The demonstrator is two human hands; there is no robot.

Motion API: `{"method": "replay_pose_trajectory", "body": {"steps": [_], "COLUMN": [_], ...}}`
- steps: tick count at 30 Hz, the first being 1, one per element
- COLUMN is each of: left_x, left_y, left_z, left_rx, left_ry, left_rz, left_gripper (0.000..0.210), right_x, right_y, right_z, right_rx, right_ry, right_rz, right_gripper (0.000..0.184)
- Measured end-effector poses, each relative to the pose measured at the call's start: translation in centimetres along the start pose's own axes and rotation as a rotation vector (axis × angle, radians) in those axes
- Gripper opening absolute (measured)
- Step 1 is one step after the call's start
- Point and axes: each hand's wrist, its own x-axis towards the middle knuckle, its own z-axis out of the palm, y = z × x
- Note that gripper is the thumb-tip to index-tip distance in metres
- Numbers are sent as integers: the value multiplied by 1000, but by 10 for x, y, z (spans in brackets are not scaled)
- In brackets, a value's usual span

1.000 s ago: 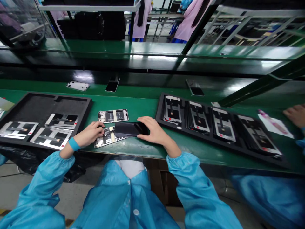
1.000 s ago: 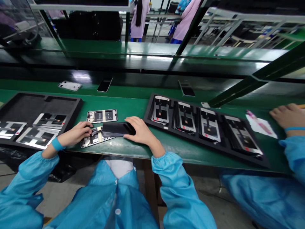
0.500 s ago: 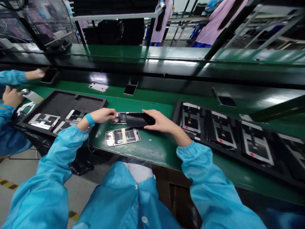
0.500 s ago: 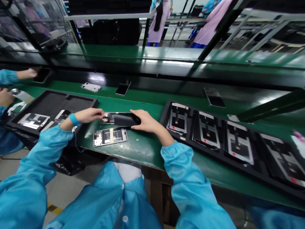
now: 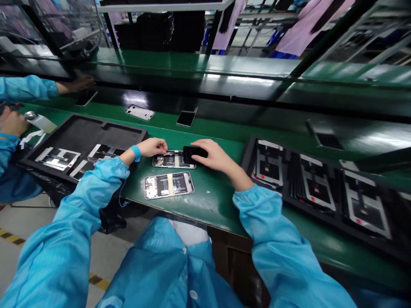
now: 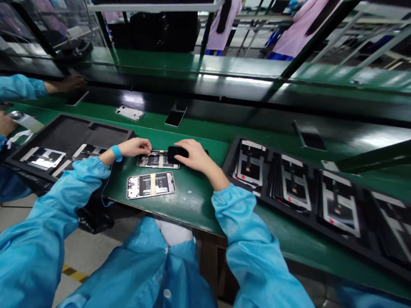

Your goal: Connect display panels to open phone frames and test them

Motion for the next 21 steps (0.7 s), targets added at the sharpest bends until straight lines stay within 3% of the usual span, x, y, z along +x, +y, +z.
{"method": "replay_pose_trajectory", "body": {"steps": [2, 8, 11, 15, 18, 21], "left_x": [1, -6, -17, -38, -52, -61], "left_y": [-4, -9, -5, 1, 4, 8], "left_z": [0, 0, 2, 6, 11, 19], "left_rx": [-54, -94, -58, 213, 394, 553], "left_ry": [-16, 4, 45, 161, 123, 71], "left_rz": [8, 4, -3, 83, 126, 74], "left_gripper": [25, 22, 20, 22, 35, 47], "right_x": [20, 55, 51, 44, 43, 43], "right_y": [-20, -48, -45, -44, -45, -46], "right_z": [18, 63, 69, 69, 69, 71], "right_rx": [13, 0, -4, -36, -34, -35], "right_ry": [58, -18, -1, 14, 19, 39], "right_rz": [-77, -172, -208, -246, -248, -235], "right_gripper": [33, 19, 22, 26, 27, 27]}}
